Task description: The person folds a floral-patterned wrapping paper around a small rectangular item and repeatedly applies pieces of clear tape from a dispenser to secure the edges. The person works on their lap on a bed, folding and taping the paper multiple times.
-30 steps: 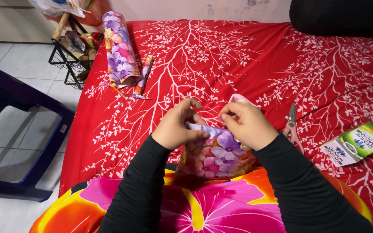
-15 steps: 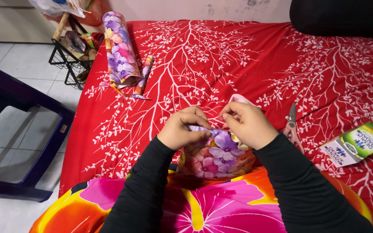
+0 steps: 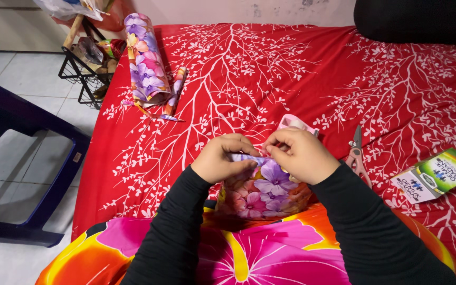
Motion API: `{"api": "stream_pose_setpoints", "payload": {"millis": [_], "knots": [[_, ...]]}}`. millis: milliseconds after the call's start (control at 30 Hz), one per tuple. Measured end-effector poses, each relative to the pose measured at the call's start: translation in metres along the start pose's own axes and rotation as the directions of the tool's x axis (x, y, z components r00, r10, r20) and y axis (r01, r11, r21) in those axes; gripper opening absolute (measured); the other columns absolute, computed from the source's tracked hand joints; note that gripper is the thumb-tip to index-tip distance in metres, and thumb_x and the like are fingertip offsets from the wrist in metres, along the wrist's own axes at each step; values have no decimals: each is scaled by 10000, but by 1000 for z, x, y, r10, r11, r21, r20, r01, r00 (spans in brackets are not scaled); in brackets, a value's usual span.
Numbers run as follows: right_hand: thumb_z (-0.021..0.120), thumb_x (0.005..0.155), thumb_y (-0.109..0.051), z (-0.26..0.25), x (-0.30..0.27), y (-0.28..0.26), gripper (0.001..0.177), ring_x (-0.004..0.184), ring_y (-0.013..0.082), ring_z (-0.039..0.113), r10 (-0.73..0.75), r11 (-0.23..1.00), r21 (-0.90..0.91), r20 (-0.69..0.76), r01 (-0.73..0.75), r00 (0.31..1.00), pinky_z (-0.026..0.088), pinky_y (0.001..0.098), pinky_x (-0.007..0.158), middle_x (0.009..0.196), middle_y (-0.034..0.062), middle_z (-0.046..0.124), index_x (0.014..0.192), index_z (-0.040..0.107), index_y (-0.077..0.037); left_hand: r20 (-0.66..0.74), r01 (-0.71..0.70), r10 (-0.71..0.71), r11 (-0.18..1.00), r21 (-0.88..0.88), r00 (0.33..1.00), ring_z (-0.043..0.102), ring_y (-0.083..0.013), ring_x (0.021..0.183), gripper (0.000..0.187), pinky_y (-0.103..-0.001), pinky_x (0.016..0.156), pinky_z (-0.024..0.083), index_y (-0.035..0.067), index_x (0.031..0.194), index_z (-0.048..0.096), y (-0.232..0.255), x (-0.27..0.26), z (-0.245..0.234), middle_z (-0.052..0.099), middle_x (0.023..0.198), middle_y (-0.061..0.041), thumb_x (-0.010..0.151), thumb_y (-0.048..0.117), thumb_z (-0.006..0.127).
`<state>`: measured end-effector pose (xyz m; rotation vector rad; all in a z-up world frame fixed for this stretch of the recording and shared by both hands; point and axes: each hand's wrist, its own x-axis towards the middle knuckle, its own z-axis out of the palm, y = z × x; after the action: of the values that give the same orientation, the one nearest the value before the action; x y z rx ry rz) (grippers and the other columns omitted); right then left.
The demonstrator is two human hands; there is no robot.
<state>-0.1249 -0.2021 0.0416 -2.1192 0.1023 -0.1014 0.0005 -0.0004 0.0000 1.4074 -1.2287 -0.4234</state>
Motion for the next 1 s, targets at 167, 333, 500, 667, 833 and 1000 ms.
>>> {"api": "stream_pose_setpoints", "payload": {"millis": [167, 333, 500, 667, 833, 1000], "knots": [[682, 912, -126, -2, -3, -2, 132, 743, 111, 674, -187, 971, -153, -17, 183, 982, 540, 258, 667, 844, 60, 705, 959, 716, -7, -6, 10, -10, 1000, 2, 1000, 711, -146, 952, 180, -290, 865, 565, 33, 985, 748, 1, 1, 0, 734, 998, -50, 819, 55, 815], [677, 904, -131, -2, -4, -10, 133, 743, 149, 698, -193, 961, -202, -7, 187, 981, 547, 282, 669, 841, 82, 721, 939, 707, -6, -19, 112, -112, 994, -10, 993, 687, -90, 865, 173, -263, 778, 565, 42, 957, 721, 2, 1, 1, 734, 928, -20, 819, 74, 821], [686, 899, -144, -3, -4, -19, 142, 697, 158, 684, -127, 963, -240, -6, 122, 992, 537, 288, 645, 797, 87, 715, 937, 714, -11, -15, 158, -159, 986, -58, 987, 671, -60, 832, 174, -247, 747, 566, 44, 956, 709, 1, 0, 2, 738, 906, -1, 826, 74, 820], [684, 887, -142, -2, -6, -23, 139, 709, 184, 697, -171, 947, -279, -13, 161, 985, 552, 299, 649, 823, 95, 715, 938, 715, -16, -20, 153, -155, 985, -76, 988, 673, -59, 842, 183, -244, 756, 569, 41, 956, 704, -1, 0, 2, 740, 915, 0, 825, 72, 827], [683, 871, -123, -2, -6, -22, 136, 755, 205, 721, -218, 931, -299, 3, 209, 976, 565, 312, 682, 846, 107, 729, 945, 726, -17, -17, 214, -217, 970, -113, 976, 677, -59, 828, 187, -247, 742, 573, 45, 961, 707, -4, -1, 2, 744, 914, 5, 821, 81, 826], [683, 857, -107, -3, -6, -20, 142, 787, 213, 727, -258, 924, -282, 38, 258, 965, 570, 315, 706, 869, 106, 737, 960, 728, -19, -40, 101, -103, 994, -34, 994, 686, -86, 916, 206, -263, 831, 563, 33, 992, 725, -7, 0, 0, 727, 964, -16, 812, 57, 823]]}}
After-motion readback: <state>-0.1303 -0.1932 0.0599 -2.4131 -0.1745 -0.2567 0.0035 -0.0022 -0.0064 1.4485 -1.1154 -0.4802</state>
